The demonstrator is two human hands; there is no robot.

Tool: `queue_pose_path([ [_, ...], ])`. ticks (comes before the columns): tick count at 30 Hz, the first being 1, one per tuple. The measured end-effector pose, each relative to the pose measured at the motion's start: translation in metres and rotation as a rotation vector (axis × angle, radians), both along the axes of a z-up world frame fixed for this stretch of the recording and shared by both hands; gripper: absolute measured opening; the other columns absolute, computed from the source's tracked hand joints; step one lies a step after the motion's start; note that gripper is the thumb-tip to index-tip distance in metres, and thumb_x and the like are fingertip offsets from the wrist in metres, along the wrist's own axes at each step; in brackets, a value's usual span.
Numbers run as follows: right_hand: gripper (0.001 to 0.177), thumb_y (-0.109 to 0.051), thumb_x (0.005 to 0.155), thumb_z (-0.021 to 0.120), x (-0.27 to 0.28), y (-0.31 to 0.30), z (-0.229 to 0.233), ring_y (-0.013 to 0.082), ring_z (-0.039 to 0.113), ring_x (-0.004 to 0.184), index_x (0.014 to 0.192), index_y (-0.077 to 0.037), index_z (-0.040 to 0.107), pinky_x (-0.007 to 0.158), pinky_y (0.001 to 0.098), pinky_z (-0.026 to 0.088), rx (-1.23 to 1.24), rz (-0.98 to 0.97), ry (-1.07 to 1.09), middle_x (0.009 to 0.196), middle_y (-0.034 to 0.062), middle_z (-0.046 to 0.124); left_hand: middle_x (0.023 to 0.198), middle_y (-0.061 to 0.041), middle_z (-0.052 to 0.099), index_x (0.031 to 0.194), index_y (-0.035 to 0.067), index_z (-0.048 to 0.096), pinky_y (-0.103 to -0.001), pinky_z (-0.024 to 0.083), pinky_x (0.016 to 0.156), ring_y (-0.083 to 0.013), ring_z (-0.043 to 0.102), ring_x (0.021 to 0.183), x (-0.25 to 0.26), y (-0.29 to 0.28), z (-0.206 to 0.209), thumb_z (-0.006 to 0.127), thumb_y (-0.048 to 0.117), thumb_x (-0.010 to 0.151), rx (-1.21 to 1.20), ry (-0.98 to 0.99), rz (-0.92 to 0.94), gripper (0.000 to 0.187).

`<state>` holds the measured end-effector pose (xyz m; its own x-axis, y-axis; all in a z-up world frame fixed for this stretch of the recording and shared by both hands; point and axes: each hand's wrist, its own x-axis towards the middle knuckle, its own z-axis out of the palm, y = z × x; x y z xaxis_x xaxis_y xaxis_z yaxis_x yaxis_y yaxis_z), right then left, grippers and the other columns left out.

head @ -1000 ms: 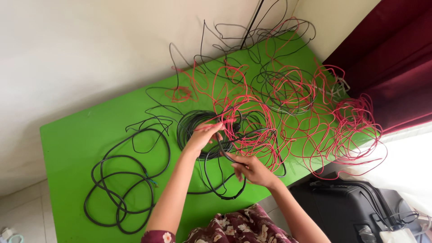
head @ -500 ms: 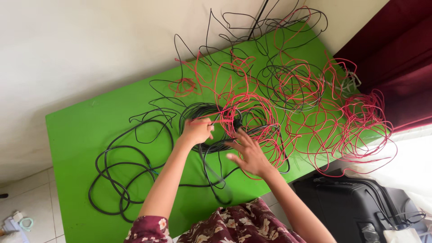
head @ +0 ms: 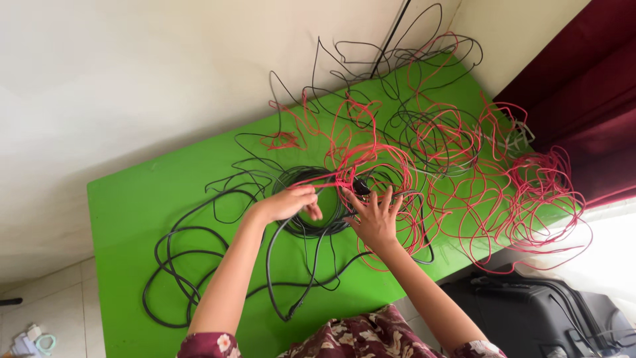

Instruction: The person untangles and coils black and red cables on a green table, separating them by color and forming loops. The person handles the cables by hand, arranging them into organized bundles.

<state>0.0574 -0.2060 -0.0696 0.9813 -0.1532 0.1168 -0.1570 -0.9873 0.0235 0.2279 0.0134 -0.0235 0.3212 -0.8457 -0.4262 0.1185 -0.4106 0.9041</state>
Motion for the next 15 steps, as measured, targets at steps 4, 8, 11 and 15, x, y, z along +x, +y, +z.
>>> queue_pose_path([
  [4,0.084,-0.064,0.084,0.067,0.001,-0.003,-0.002,0.06,0.027,0.139,0.154,-0.05,0.023,0.104,0.0855,0.02,-0.021,-0.003,-0.055,0.148,0.0223,0.04,0.097,-0.013,0.078,0.106,0.007,0.05,-0.046,0.054,0.096,-0.0248,0.075,0.09,-0.017,0.004,0.037,0.037,0.026,0.106,0.297,-0.044,-0.118,0.023],
  [8,0.084,-0.058,0.082,0.07,0.003,-0.005,-0.005,0.0586,0.026,0.143,0.154,-0.051,0.027,0.106,0.0829,0.019,-0.062,-0.016,-0.053,0.155,0.0218,0.037,0.098,-0.007,0.078,0.116,0.009,0.056,-0.05,0.042,0.108,-0.0262,0.074,0.099,-0.033,-0.003,0.08,0.051,0.017,0.097,0.829,-0.6,-0.268,0.02],
  [11,0.088,-0.054,0.08,0.074,0.005,-0.009,-0.007,0.0579,0.026,0.144,0.154,-0.048,0.026,0.106,0.0828,0.019,-0.055,-0.04,0.017,0.157,0.021,0.035,0.095,-0.007,0.077,0.116,0.01,0.063,-0.057,0.033,0.111,-0.0274,0.07,0.103,-0.04,-0.011,0.08,0.051,0.011,0.098,0.892,-1.038,-0.173,0.022],
  [15,0.088,-0.046,0.081,0.076,0.003,-0.02,-0.012,0.0541,0.031,0.14,0.155,-0.047,0.029,0.107,0.0788,0.02,0.096,-0.067,-0.004,0.153,0.0191,0.04,0.084,-0.009,0.076,0.11,0.01,0.07,-0.057,0.038,0.099,-0.029,0.067,0.105,-0.035,-0.024,0.07,0.056,0.011,0.088,0.78,-1.46,0.155,0.026],
])
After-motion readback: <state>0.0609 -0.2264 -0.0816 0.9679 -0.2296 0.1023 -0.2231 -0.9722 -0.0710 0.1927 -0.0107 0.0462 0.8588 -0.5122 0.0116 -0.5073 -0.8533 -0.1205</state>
